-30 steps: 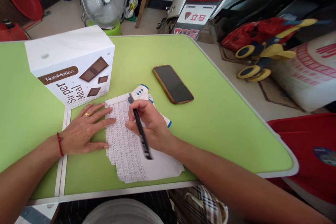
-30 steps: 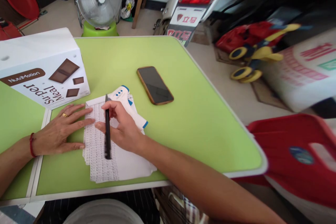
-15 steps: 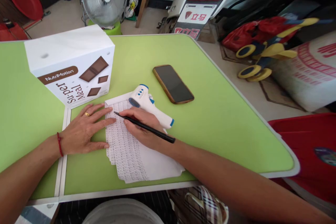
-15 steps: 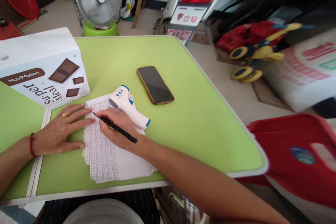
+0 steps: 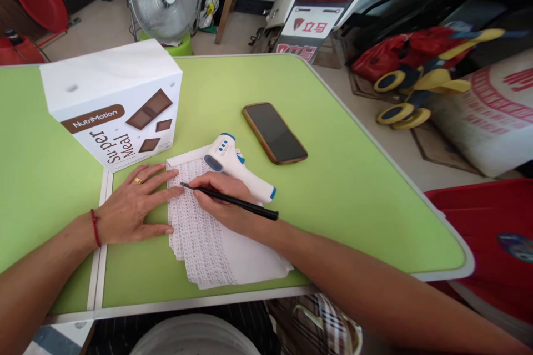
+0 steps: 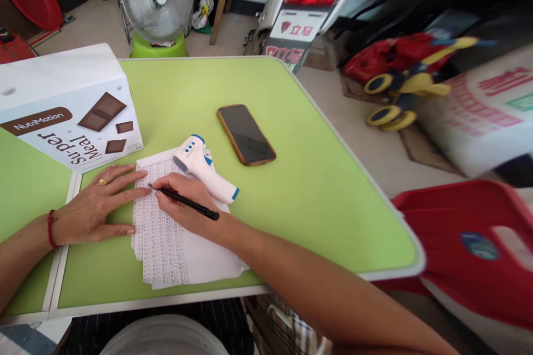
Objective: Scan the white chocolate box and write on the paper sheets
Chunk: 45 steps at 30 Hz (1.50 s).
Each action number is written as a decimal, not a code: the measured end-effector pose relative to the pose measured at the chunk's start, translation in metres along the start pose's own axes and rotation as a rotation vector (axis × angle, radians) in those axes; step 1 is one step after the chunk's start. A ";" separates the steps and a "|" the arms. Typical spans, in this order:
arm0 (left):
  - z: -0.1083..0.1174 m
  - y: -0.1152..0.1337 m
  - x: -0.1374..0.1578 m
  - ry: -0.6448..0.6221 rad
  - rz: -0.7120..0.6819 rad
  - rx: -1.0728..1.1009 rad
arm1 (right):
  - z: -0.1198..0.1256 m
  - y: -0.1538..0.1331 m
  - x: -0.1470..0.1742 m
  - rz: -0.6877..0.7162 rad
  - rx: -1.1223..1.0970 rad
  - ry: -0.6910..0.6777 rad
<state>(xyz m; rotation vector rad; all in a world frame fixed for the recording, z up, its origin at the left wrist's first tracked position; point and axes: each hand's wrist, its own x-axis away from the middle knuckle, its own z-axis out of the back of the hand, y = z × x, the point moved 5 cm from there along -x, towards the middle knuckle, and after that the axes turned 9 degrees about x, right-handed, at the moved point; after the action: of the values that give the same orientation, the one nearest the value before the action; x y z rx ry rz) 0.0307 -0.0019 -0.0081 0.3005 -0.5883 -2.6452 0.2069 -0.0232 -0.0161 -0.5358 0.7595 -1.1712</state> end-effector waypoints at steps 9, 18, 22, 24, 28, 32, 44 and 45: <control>0.000 0.001 0.000 -0.011 -0.007 -0.044 | 0.002 0.000 0.000 -0.066 -0.015 -0.013; 0.000 0.001 0.000 -0.014 -0.010 -0.060 | 0.003 0.001 -0.001 -0.110 -0.034 -0.047; 0.000 0.002 0.000 -0.013 -0.010 -0.066 | 0.002 0.003 0.000 -0.183 -0.031 -0.068; 0.000 0.002 0.000 -0.012 -0.013 -0.065 | 0.002 0.003 0.000 -0.186 -0.031 -0.055; 0.000 0.002 0.001 -0.004 -0.014 -0.058 | 0.003 0.003 -0.001 -0.168 -0.044 -0.038; 0.000 0.001 0.001 -0.004 -0.011 -0.056 | 0.005 0.002 -0.001 -0.160 -0.025 -0.046; 0.000 0.001 0.001 -0.006 -0.012 -0.064 | 0.006 0.004 -0.001 -0.148 0.007 -0.003; 0.000 0.001 0.001 -0.007 -0.013 -0.064 | 0.006 0.004 -0.001 -0.163 0.002 -0.012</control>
<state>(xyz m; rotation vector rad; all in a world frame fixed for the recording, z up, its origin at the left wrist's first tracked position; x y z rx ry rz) 0.0305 -0.0034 -0.0077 0.2770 -0.5041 -2.6725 0.2140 -0.0215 -0.0150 -0.6117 0.7142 -1.3174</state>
